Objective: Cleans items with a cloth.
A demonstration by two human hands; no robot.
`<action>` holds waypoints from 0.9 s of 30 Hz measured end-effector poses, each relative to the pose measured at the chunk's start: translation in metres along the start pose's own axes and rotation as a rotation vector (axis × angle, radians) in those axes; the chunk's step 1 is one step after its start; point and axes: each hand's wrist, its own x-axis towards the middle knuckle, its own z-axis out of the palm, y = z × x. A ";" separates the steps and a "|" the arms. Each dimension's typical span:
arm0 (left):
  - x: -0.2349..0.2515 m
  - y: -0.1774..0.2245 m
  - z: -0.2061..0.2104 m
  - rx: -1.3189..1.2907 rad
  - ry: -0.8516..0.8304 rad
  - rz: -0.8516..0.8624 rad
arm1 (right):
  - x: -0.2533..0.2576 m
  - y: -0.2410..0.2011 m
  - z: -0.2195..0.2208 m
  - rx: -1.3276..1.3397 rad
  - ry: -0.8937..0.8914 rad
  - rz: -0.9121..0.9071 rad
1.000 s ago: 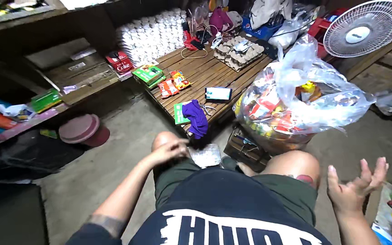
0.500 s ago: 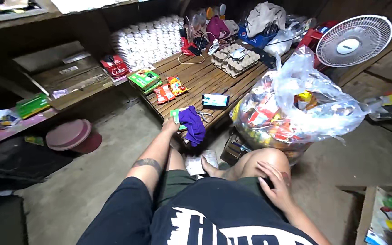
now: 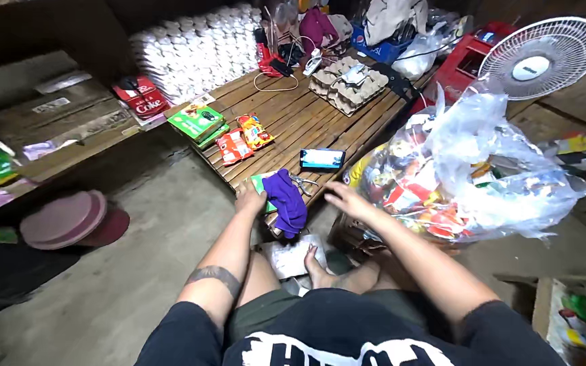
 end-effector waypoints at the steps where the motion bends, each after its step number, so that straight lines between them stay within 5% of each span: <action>1: 0.000 0.002 -0.002 -0.014 0.027 0.032 | 0.026 0.005 -0.008 -0.035 0.101 0.029; 5: 0.000 0.004 -0.004 -0.011 0.053 0.081 | 0.112 0.035 -0.033 -0.196 0.367 0.151; 9: 0.002 0.003 -0.005 -0.007 0.026 0.114 | 0.157 0.056 -0.042 -0.297 0.240 0.237; 13: 0.008 0.005 -0.008 -0.017 -0.037 0.117 | 0.174 0.075 -0.038 -0.287 0.111 0.254; 27: 0.017 0.005 -0.006 -0.024 -0.117 0.120 | 0.190 0.093 -0.041 -0.200 0.108 0.249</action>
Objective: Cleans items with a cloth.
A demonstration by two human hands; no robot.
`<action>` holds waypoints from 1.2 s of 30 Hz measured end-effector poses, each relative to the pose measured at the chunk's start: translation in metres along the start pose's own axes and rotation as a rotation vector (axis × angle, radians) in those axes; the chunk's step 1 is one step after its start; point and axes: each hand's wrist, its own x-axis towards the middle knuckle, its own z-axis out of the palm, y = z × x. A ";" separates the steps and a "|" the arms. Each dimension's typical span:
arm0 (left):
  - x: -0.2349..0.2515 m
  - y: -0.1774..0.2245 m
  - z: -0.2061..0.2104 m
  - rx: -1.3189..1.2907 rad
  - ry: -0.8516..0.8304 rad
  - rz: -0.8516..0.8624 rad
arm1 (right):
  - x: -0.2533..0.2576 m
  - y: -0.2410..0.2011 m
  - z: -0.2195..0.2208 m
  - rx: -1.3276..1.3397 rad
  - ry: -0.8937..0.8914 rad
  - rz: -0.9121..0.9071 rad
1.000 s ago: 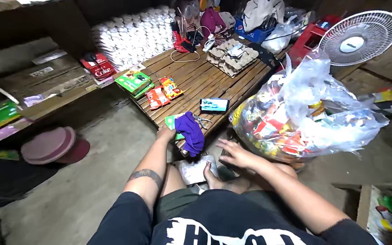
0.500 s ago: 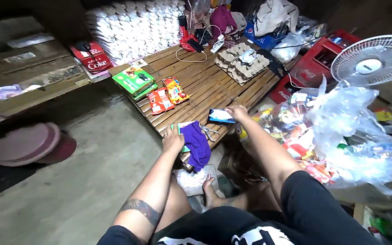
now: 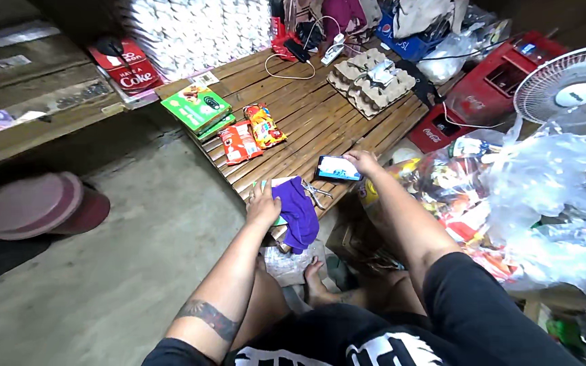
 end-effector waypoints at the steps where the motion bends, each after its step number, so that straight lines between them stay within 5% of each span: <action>1: 0.001 -0.001 0.000 0.003 -0.002 -0.002 | 0.000 0.000 -0.001 0.020 -0.013 0.000; 6: 0.000 -0.001 -0.002 -0.008 -0.016 -0.112 | -0.010 -0.005 0.000 0.016 0.087 0.000; 10: 0.001 -0.009 -0.001 -0.066 -0.043 -0.233 | -0.061 -0.053 0.018 0.038 0.473 -0.175; 14: 0.005 -0.016 0.006 -0.164 -0.103 -0.273 | -0.109 -0.091 0.102 0.144 0.186 -0.388; 18: 0.010 -0.025 0.012 -0.245 -0.103 -0.285 | -0.131 -0.105 0.159 0.144 -0.215 -0.308; 26: 0.007 -0.031 0.005 -0.539 -0.043 -0.285 | -0.134 -0.107 0.157 0.225 -0.242 -0.240; 31: -0.008 -0.016 -0.004 -0.760 -0.158 -0.200 | -0.140 -0.104 0.144 0.328 -0.259 -0.230; 36: -0.020 -0.019 -0.009 -0.728 -0.126 -0.067 | -0.171 -0.095 0.122 0.390 -0.179 -0.263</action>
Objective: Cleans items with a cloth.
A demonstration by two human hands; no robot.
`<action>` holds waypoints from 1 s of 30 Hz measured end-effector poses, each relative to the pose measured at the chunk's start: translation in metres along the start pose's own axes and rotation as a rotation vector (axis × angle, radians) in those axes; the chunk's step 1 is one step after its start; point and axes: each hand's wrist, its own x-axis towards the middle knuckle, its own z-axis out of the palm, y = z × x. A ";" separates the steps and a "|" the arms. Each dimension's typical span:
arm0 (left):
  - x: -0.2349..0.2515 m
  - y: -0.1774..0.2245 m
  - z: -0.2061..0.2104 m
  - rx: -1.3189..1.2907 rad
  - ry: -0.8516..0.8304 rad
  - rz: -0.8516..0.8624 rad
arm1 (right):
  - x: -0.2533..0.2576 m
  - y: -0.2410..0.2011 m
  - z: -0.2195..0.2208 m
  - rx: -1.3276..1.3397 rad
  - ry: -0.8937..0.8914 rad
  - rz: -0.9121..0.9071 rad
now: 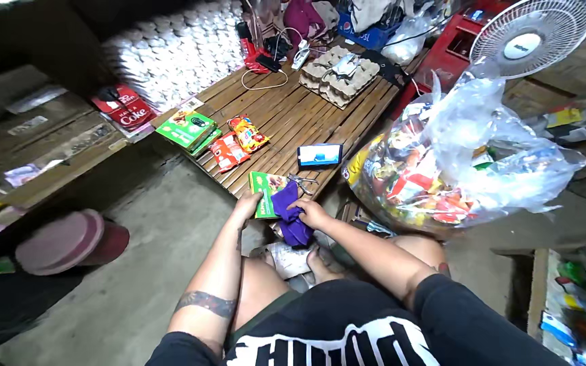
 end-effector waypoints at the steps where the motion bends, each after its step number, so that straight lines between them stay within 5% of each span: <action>1: -0.003 -0.001 -0.002 0.003 0.005 0.026 | -0.010 -0.004 -0.005 0.021 0.009 0.005; 8: -0.036 -0.009 -0.009 0.256 0.038 0.219 | -0.095 -0.063 -0.062 0.321 0.237 0.030; 13: -0.084 -0.016 0.043 0.195 -0.006 0.324 | -0.159 -0.111 -0.099 0.528 0.537 -0.381; 16: -0.132 -0.021 0.086 -0.128 -0.069 0.306 | -0.181 -0.103 -0.104 0.394 0.562 -0.515; 21: -0.235 -0.001 0.146 -0.548 -0.246 0.119 | -0.222 -0.063 -0.069 -0.176 0.226 -0.293; 30: -0.322 0.018 0.201 -0.536 -0.405 0.063 | -0.309 -0.035 -0.075 -0.244 0.686 -0.270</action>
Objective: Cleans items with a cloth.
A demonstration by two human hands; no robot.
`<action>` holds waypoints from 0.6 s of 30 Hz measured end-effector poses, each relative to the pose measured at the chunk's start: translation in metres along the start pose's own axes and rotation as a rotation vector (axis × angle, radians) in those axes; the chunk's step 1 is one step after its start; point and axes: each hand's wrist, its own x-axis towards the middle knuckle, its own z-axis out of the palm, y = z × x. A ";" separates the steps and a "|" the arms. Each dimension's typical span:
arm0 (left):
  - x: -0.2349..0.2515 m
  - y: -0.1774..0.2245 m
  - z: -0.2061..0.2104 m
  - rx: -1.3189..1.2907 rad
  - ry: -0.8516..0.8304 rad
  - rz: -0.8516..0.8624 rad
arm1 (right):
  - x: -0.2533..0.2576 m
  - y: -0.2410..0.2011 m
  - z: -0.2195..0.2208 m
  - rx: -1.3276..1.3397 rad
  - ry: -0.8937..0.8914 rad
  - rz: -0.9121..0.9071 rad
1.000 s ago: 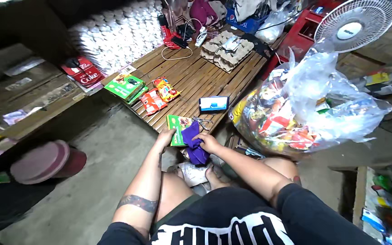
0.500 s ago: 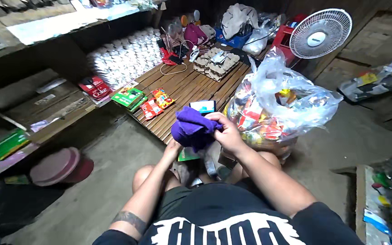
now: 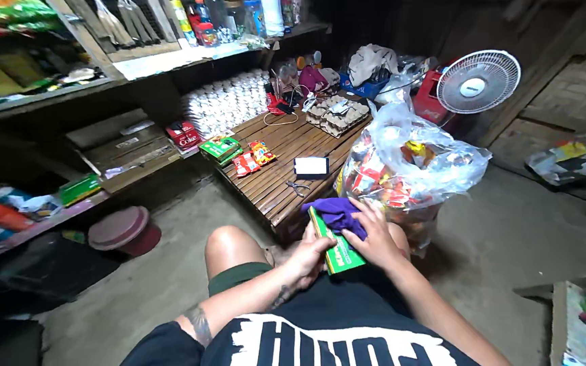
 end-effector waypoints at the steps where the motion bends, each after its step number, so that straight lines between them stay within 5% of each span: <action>1: -0.002 -0.001 0.003 0.000 -0.007 0.030 | -0.007 0.004 -0.009 -0.011 0.045 -0.005; 7: -0.003 -0.022 0.011 0.081 -0.247 0.176 | -0.052 -0.006 -0.019 0.068 0.057 -0.191; 11: -0.003 -0.028 0.011 0.148 -0.313 0.192 | -0.048 0.002 -0.006 -0.038 0.253 -0.302; 18: 0.010 -0.030 -0.004 0.017 -0.370 0.197 | -0.045 0.019 -0.011 -0.107 0.140 0.032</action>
